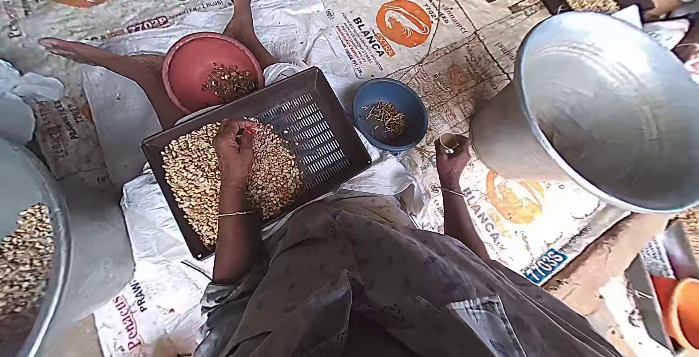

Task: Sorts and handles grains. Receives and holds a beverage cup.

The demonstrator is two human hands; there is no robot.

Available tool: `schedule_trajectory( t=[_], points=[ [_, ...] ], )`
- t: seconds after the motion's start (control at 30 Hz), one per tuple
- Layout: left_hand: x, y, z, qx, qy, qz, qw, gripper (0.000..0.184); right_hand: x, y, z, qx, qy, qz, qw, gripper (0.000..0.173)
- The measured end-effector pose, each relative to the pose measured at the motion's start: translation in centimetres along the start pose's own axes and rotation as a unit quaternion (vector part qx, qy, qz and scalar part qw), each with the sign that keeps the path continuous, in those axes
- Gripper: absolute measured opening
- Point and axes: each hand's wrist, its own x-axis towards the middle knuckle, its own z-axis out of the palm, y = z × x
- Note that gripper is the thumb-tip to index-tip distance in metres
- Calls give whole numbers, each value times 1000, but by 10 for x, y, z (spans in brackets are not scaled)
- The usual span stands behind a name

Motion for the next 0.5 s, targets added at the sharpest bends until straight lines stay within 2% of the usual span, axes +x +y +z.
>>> schedule_trajectory(
  t=[0.13,0.27,0.37,0.5],
  points=[
    [14,-14,-1,44,30,24,998,27,5,-61,-21,30,-96,-55,993,54],
    [23,-20,-5,128,40,7,991,30,-5,-129,-27,77,-210,-176,959,52],
    [22,-22,-8,189,60,-30,980,32,-17,-177,-21,214,-310,-241,894,51],
    [23,-24,-13,216,72,-108,968,38,-26,-240,-23,326,-456,-324,762,52]
  ],
)
